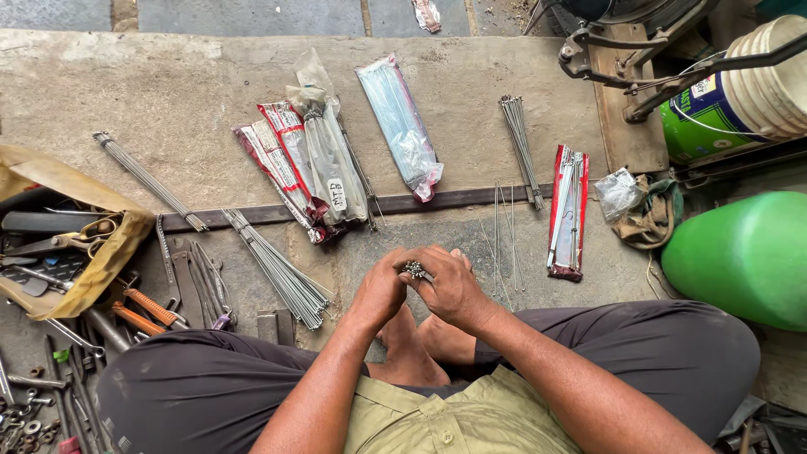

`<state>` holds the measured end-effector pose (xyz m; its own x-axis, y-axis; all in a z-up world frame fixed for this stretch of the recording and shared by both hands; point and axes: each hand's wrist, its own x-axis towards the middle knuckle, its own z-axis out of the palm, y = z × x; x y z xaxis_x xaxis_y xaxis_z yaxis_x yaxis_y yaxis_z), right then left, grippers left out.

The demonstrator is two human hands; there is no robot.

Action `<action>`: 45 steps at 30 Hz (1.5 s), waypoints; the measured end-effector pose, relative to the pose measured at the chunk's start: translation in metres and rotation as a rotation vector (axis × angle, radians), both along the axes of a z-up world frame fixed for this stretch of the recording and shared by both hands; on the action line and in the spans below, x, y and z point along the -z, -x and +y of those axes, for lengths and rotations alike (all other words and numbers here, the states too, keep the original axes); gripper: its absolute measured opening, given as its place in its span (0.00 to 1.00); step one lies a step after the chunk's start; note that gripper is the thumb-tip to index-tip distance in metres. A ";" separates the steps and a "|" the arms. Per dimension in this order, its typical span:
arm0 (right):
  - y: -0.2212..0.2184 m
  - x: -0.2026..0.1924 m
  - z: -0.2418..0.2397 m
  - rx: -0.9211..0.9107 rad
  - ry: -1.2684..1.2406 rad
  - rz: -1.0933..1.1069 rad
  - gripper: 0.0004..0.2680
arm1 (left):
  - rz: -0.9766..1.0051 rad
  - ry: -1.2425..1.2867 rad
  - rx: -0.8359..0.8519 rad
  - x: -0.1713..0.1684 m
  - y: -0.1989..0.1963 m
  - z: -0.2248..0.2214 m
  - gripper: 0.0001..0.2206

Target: The person sorts metal bicycle spokes by hand, grouping them and placing them into different packages or bundles while sitting on the ground.

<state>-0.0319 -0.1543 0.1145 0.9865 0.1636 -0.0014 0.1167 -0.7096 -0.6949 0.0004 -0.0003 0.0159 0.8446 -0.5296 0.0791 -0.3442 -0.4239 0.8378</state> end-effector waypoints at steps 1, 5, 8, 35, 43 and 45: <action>0.002 -0.001 -0.001 -0.003 0.004 0.017 0.07 | 0.040 0.002 -0.011 -0.003 0.001 0.000 0.15; 0.003 0.001 -0.004 -0.034 -0.062 -0.042 0.06 | 0.089 -0.015 -0.028 -0.002 0.001 0.002 0.14; 0.001 0.003 0.000 -0.072 -0.103 -0.098 0.07 | 0.121 -0.011 -0.065 0.004 0.002 0.002 0.13; -0.006 -0.003 -0.025 0.089 -0.668 0.427 0.14 | 0.468 -0.108 -0.113 -0.028 -0.013 0.005 0.19; -0.010 -0.020 -0.020 0.099 -0.322 0.310 0.10 | 0.291 -0.106 -0.091 -0.006 -0.009 0.002 0.18; -0.013 -0.027 -0.013 0.155 -0.238 0.285 0.10 | 0.294 -0.127 -0.096 -0.007 -0.012 0.002 0.17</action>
<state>-0.0186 -0.1670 0.1413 0.9650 0.0420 -0.2589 -0.2004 -0.5188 -0.8311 0.0119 0.0018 0.0228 0.8681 -0.4362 -0.2369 -0.0488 -0.5501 0.8337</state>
